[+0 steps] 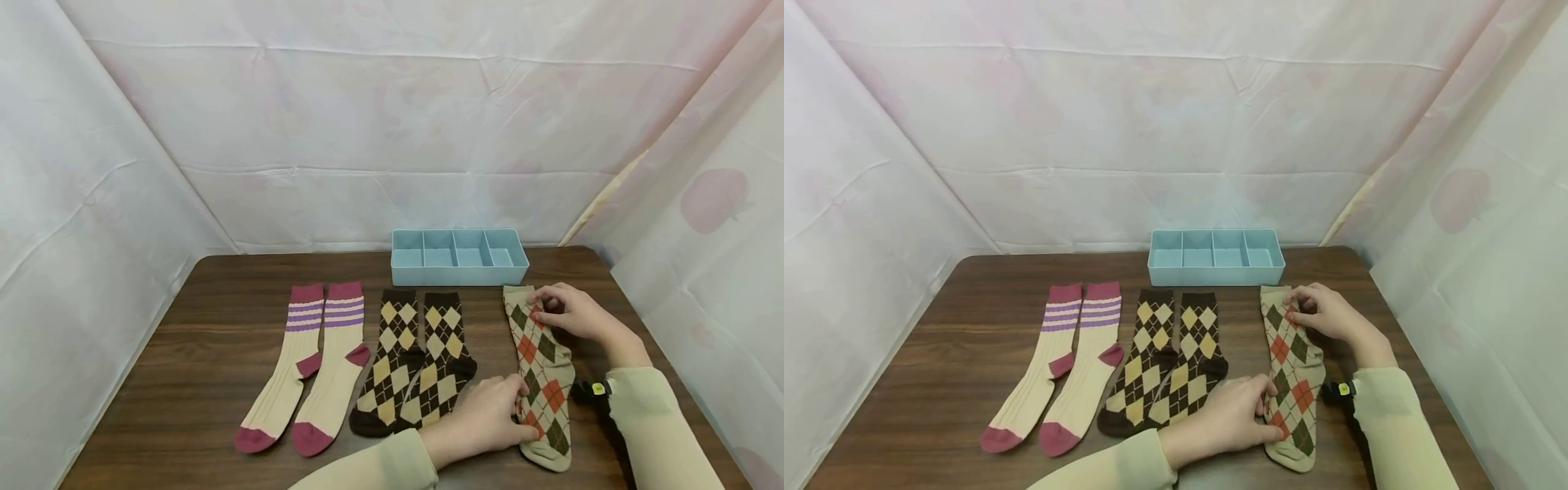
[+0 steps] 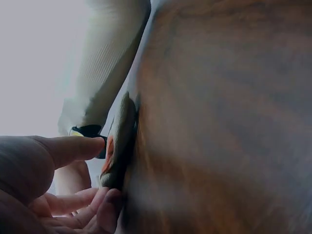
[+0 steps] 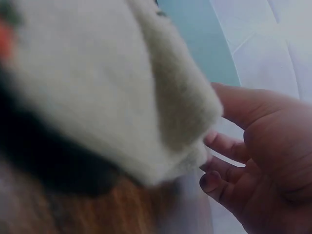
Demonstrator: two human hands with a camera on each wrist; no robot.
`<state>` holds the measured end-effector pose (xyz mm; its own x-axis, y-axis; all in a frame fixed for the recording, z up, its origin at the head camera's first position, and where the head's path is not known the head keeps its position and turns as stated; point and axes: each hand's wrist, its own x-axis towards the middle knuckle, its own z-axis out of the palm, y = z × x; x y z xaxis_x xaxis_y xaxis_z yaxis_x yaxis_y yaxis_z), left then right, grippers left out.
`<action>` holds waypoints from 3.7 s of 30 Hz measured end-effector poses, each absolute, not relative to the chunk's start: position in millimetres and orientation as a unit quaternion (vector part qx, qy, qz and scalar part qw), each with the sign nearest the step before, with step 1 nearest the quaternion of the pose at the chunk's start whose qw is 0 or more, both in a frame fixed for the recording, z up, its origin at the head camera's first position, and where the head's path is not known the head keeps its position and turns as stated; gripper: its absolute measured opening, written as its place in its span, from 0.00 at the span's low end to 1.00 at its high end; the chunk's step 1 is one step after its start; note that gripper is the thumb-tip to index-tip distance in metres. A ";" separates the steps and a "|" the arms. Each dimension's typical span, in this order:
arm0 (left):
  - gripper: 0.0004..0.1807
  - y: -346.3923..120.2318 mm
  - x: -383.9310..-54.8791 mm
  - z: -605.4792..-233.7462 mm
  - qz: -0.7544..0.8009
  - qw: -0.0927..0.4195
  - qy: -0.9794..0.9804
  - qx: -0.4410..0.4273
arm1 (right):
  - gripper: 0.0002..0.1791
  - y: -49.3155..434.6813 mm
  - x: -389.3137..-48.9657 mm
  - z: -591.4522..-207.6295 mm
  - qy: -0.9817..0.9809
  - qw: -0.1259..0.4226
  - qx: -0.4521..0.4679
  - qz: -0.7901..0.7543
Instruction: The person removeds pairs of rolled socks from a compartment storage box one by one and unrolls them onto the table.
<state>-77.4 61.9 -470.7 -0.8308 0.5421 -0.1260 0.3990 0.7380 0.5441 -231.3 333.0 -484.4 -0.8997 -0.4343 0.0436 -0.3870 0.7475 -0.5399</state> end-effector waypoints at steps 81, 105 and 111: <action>0.17 40.9 -62.3 -444.2 0.491 0.156 0.813 0.272 | 0.19 326.2 -228.9 -458.0 0.917 -0.004 -0.187 -0.351; 0.26 -25.4 -76.7 -460.4 0.483 0.202 0.808 0.270 | 0.24 283.6 -250.4 -450.1 0.910 0.054 -0.266 -0.314; 0.27 -20.5 -72.7 -467.5 0.412 0.178 0.851 0.272 | 0.27 280.0 -257.0 -465.4 0.900 0.046 -0.303 -0.311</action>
